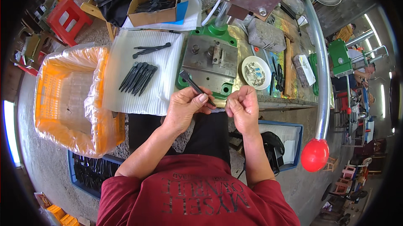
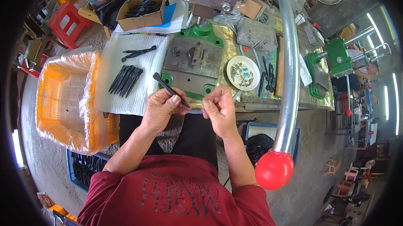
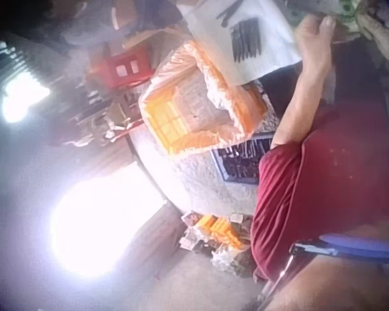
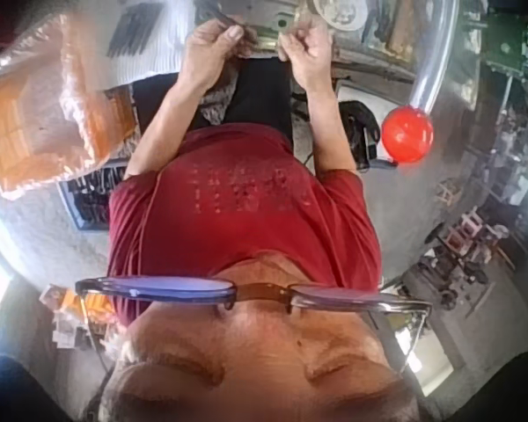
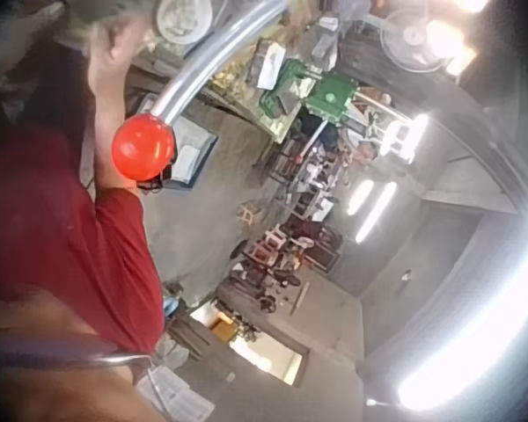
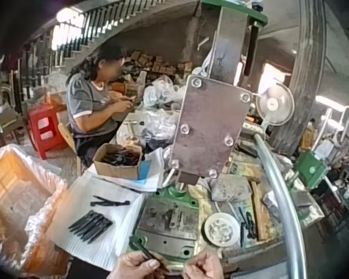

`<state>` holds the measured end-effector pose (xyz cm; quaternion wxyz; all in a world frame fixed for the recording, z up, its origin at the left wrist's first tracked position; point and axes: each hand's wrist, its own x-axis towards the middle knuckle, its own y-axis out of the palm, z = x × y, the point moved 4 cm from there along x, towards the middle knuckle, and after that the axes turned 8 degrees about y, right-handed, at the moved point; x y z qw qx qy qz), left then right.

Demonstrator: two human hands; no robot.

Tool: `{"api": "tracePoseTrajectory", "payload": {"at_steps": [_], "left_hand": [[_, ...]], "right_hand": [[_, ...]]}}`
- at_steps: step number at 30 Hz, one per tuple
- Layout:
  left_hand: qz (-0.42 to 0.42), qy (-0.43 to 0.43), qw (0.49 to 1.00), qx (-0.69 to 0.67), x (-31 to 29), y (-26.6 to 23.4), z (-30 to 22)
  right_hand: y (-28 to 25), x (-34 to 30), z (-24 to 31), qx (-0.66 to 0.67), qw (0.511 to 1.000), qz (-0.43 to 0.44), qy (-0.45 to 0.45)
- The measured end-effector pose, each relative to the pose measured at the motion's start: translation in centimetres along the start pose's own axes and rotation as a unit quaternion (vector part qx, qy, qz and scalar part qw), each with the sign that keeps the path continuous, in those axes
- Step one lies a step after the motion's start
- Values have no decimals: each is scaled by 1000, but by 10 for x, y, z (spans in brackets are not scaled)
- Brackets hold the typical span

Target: The person attaches metal rivets to plastic straps using a manual press machine, places the assembled straps into a blue container, and covers items with protective foam wrapping.

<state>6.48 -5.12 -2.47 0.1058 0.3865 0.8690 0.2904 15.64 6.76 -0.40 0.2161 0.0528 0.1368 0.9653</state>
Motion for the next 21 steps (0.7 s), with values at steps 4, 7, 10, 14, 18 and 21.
{"api": "tracePoseTrajectory", "payload": {"at_steps": [4,7,10,14,18,21], "left_hand": [[-23,-8,996,-80,-3,0,-2],[-33,-8,994,-100,-6,-2,-2],[-38,-6,994,-99,-7,-5,-2],[-35,-5,994,-99,-9,-7,-3],[-33,-4,994,-102,-10,-8,-2],[-33,-6,994,-105,-11,-10,0]], "right_hand": [[20,-6,-6,16,1000,12,17],[29,-6,-9,16,999,21,28],[33,-6,-10,15,999,21,31],[34,-7,-14,20,999,22,34],[34,-8,-16,25,999,20,33],[36,-9,-17,23,999,20,42]]}}
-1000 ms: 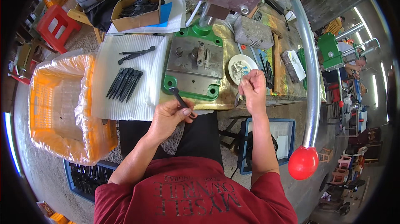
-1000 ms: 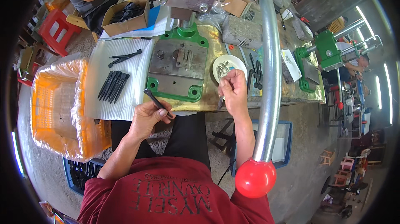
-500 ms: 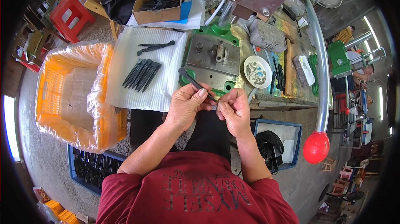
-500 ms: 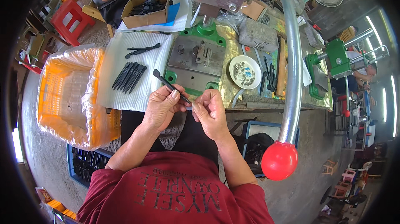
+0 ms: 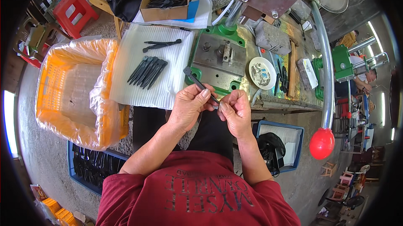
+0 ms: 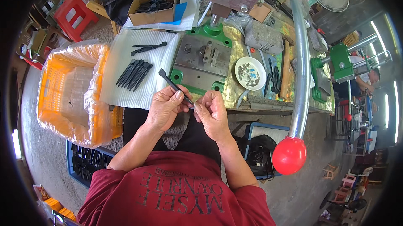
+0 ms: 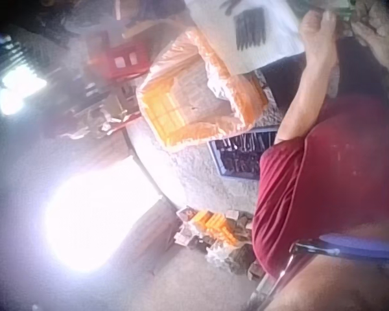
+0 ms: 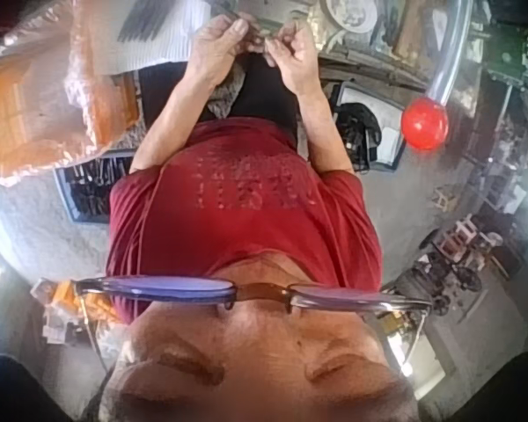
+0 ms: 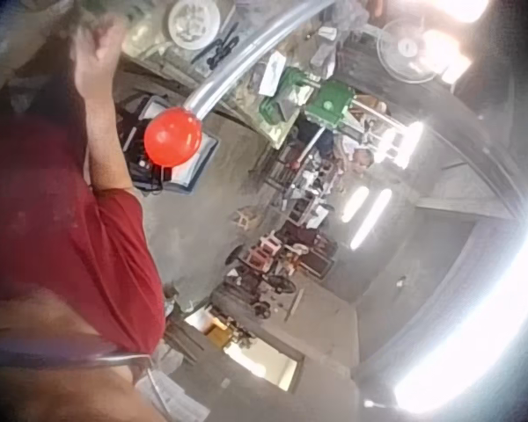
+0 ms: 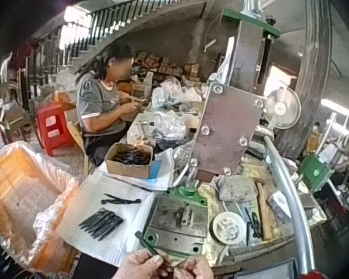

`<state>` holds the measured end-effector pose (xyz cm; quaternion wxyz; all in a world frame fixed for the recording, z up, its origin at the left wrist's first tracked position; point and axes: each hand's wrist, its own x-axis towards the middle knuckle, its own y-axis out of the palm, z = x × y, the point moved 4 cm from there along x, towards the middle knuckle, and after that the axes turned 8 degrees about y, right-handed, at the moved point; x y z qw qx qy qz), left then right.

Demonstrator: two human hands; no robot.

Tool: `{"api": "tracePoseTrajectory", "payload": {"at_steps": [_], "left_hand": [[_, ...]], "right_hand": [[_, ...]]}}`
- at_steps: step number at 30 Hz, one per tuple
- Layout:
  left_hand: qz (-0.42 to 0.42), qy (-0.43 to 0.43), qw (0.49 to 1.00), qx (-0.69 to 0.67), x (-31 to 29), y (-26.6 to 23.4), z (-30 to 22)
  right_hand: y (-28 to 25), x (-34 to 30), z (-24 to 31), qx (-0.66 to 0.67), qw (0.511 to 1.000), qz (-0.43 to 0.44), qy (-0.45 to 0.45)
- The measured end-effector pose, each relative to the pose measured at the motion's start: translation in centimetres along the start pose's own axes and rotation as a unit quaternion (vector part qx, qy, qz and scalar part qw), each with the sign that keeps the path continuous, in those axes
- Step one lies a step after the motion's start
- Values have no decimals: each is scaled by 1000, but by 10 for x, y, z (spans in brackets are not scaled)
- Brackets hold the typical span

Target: The person attaches metal rivets to plastic straps using a manual press machine, places the assembled straps into a blue container, and covers items with protective foam wrapping.

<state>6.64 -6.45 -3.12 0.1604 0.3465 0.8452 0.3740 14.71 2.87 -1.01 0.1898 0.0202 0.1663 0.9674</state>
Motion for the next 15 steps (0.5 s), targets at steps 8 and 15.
{"api": "tracePoseTrajectory", "payload": {"at_steps": [8,15], "left_hand": [[4,8,1000,27,-2,2,1],[6,62,992,106,-2,0,5]], "right_hand": [[-2,-3,-4,2,1000,-11,-4],[-2,-7,-8,-7,999,-40,-18]]}}
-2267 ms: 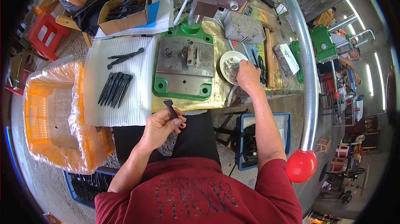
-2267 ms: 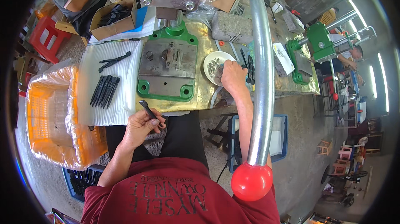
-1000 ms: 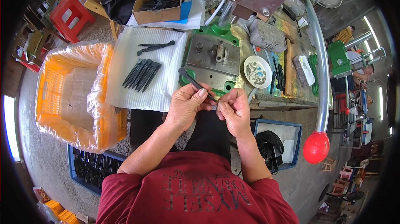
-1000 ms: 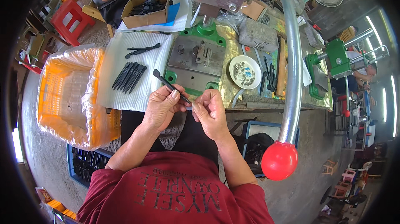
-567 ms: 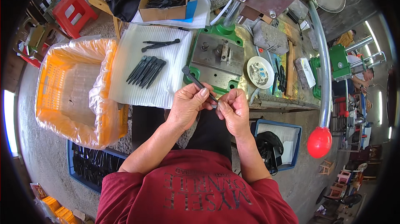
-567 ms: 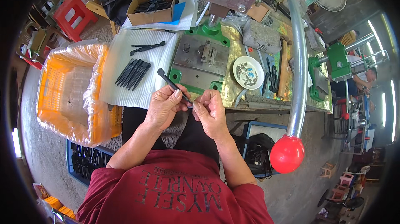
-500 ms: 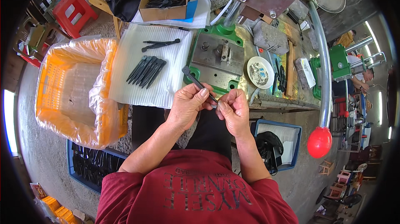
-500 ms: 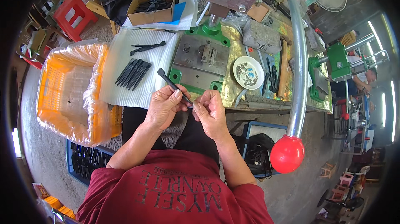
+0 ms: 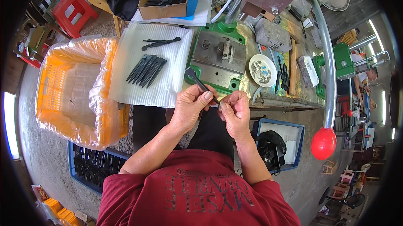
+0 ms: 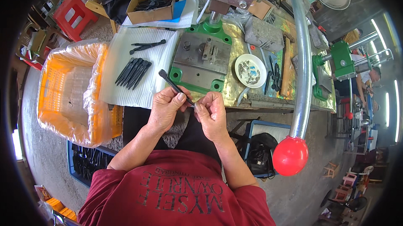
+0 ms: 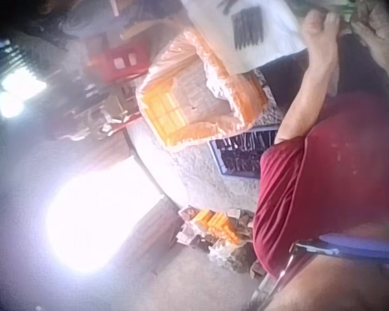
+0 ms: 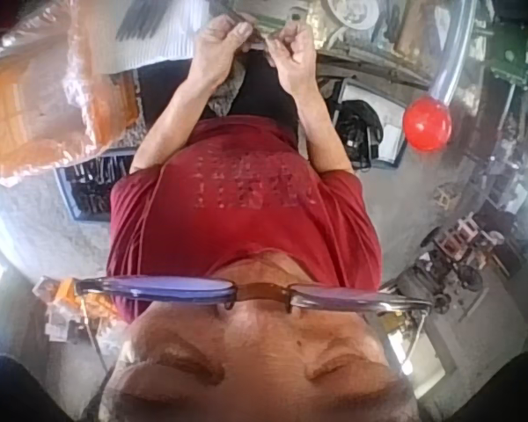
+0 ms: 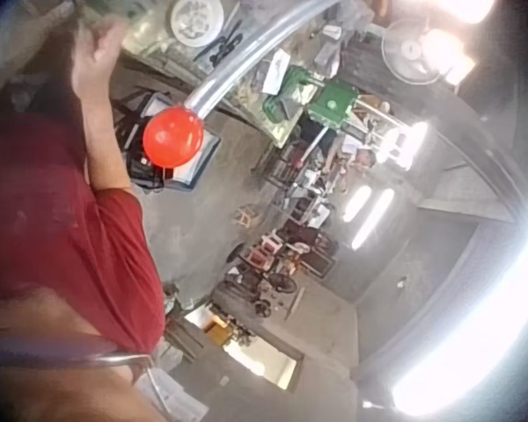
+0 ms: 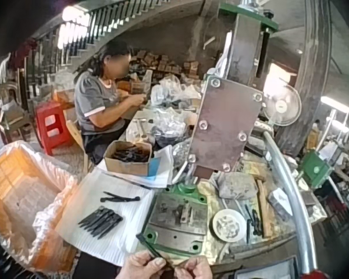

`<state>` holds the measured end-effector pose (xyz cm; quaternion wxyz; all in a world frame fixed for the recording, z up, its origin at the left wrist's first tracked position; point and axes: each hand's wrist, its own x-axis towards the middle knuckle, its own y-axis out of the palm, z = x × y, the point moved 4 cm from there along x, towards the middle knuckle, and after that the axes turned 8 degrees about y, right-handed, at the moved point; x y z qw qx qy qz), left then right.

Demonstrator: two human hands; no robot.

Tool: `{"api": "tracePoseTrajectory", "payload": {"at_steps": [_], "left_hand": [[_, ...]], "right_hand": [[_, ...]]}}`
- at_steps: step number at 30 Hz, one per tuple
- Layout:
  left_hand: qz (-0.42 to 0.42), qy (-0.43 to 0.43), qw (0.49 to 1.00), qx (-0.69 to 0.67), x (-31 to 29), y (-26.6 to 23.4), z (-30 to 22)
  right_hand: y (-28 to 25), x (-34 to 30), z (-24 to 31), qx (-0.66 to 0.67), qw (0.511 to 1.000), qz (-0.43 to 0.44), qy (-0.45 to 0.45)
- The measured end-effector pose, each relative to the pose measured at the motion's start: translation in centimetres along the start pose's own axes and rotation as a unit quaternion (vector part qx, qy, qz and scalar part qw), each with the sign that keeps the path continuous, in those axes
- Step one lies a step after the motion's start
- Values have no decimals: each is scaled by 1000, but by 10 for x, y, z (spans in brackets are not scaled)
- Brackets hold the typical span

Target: The person attaches metal rivets to plastic straps using a manual press machine, places the assembled straps into a blue container, and covers items with protective foam wrapping.

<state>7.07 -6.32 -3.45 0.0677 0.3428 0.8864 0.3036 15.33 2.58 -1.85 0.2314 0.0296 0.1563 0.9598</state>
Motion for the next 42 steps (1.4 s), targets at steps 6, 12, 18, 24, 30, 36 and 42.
{"api": "tracePoseTrajectory", "payload": {"at_steps": [6,12,18,24,30,36,42], "left_hand": [[-20,-32,998,-52,-4,4,4],[-36,-9,999,7,-2,2,3],[-42,1,999,-7,1,1,0],[-51,-12,998,-15,12,-2,-6],[-38,53,996,61,49,-6,-18],[-1,130,975,179,100,1,-24],[17,114,954,278,132,5,-18]], "right_hand": [[-1,0,0,-3,1000,-20,4],[-3,4,-8,59,998,-38,7],[-2,7,-10,38,998,-54,19],[-4,3,-10,-6,998,-65,4],[-10,-3,-9,-3,998,-65,7],[-20,-10,-14,-12,997,-73,15],[-27,-15,-16,-25,996,-85,18]]}}
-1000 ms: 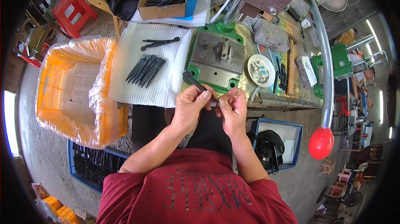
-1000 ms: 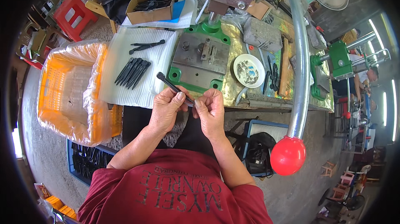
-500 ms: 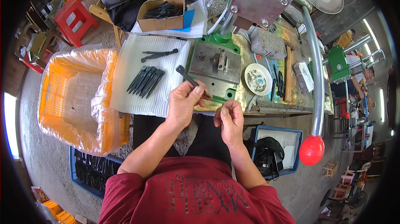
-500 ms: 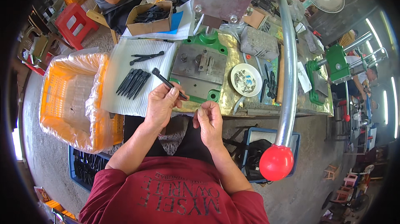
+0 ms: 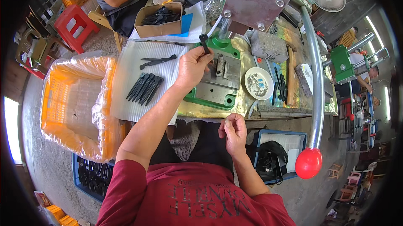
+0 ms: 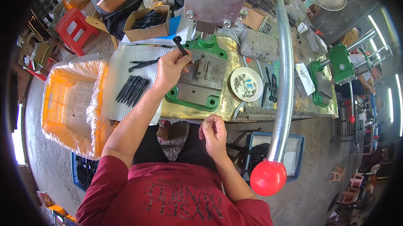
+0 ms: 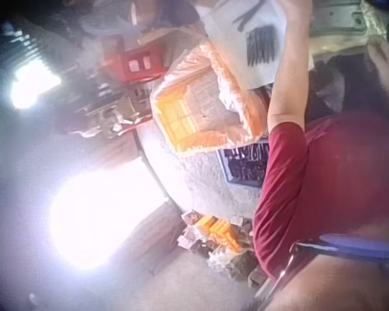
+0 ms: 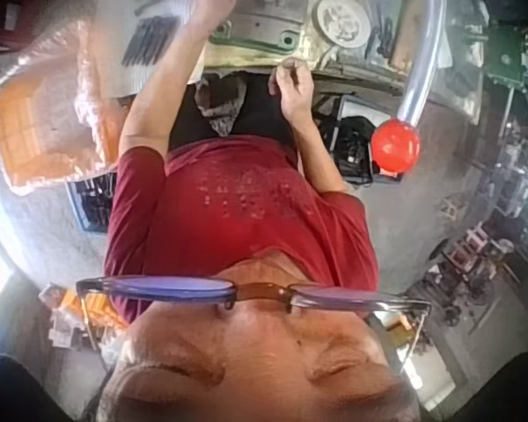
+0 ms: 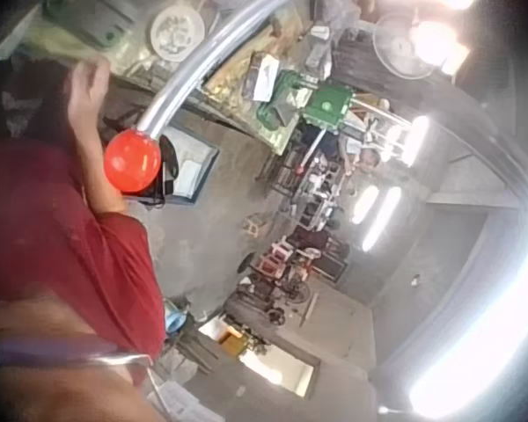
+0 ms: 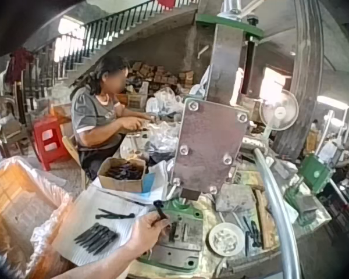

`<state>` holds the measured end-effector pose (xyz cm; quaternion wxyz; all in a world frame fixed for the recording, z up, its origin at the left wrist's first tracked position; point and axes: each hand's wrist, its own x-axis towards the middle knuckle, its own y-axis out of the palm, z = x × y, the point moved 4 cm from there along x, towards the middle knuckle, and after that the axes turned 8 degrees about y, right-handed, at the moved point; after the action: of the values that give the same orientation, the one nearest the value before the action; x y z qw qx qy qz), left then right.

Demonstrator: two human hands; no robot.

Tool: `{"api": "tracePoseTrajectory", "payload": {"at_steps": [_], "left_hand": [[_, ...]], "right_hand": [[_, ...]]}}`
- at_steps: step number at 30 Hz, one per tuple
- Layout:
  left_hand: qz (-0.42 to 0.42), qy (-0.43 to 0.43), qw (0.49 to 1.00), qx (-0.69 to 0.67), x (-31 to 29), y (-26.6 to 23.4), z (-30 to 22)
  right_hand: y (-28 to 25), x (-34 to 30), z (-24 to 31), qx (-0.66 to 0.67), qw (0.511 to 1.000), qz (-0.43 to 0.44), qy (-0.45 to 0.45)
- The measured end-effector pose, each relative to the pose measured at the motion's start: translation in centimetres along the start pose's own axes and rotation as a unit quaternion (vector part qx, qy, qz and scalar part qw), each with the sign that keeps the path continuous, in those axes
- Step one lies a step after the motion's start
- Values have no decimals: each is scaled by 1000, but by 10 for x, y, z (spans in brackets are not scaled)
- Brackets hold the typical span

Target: The person attaches metal rivets to plastic straps using a manual press machine, places the assembled straps into a blue container, and covers items with protective foam wrapping.

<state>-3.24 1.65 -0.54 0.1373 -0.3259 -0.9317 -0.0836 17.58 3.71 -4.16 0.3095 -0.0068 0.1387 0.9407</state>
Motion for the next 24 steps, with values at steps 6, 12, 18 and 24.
{"api": "tracePoseTrajectory", "payload": {"at_steps": [6,12,18,24], "left_hand": [[3,10,998,55,8,2,9],[9,7,997,81,10,7,3],[11,-8,994,110,9,7,4],[17,12,992,126,9,9,3]], "right_hand": [[-7,-1,-8,-2,1000,-14,18],[-12,-4,-13,1,1000,-12,27],[-13,-7,-15,2,999,-20,30],[-12,-6,-14,20,999,-33,34]]}}
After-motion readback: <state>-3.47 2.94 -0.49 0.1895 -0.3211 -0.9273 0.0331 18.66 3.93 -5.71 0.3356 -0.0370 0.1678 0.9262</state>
